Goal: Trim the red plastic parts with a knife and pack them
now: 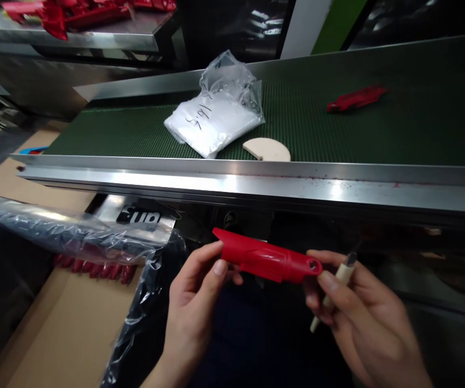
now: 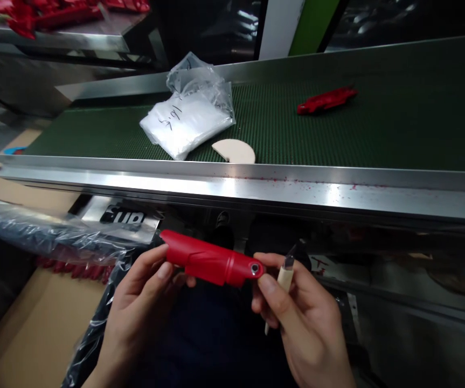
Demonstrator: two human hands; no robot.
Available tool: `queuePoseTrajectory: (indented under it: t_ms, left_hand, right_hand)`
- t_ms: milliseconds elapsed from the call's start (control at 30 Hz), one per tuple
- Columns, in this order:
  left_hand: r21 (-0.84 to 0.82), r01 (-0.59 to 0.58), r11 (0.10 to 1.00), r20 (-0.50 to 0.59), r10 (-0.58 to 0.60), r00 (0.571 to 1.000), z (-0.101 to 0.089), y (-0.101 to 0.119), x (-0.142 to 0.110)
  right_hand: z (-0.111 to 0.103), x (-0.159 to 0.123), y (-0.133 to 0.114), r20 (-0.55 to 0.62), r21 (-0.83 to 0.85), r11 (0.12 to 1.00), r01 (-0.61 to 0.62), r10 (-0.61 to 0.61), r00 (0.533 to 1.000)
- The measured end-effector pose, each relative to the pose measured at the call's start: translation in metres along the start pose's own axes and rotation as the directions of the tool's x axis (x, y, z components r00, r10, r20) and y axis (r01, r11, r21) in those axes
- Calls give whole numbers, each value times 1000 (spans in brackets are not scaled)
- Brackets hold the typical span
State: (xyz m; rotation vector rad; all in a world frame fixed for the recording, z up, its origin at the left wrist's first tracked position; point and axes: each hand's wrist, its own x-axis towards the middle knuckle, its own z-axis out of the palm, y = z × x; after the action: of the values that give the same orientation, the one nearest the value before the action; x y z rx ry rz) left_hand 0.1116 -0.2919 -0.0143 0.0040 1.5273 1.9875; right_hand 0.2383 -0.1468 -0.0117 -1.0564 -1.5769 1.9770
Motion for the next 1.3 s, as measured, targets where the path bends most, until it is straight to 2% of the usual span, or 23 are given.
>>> queuePoseTrajectory:
  t_ms: [100, 233, 400, 567, 733, 867, 1033, 1100, 1167, 1233, 1300]
  left_hand:
    - [65, -46, 997, 15, 45, 999, 2, 2, -3]
    - [141, -104, 984, 22, 102, 995, 6, 4, -6]
    - [162, -97, 982, -122, 117, 986, 18, 6, -10]
    - [174, -43, 984, -209, 79, 975, 26, 9, -12]
    - [194, 24, 981, -194, 14, 981, 18, 9, -5]
    - [144, 96, 985, -171, -70, 983, 11, 5, 1]
    - [100, 90, 991, -114, -78, 990, 7, -1, 4]
    - [50, 105, 993, -101, -100, 990, 8, -2, 6]
    - [-76, 144, 987, -59, -148, 987, 11, -3, 7]
    - [-206, 203, 957, 22, -203, 979, 15, -2, 9]
    - [-280, 247, 928, 82, -234, 969, 18, 0, 9]
  right_hand:
    - [0, 3, -4, -26, 126, 987, -98, 102, 994]
    - [1, 5, -5, -57, 183, 970, -162, 175, 983]
    - [3, 7, 0, -86, 198, 959, -203, 223, 971]
    - [-1, 9, 2, -35, 154, 974, -163, 171, 985]
    - [-2, 8, 0, 82, 150, 977, -154, 143, 986]
    - [1, 9, -2, 97, 131, 989, -71, 59, 994]
    - [-1, 8, -1, 96, -77, 997, 11, -3, 995]
    - [-1, 6, -1, 100, -233, 966, 115, -93, 991]
    - [2, 3, -2, 148, -382, 872, 306, -270, 952]
    - [5, -2, -3, 303, -439, 726, 529, -435, 848]
    - [6, -7, -6, 447, -432, 608, 666, -497, 744]
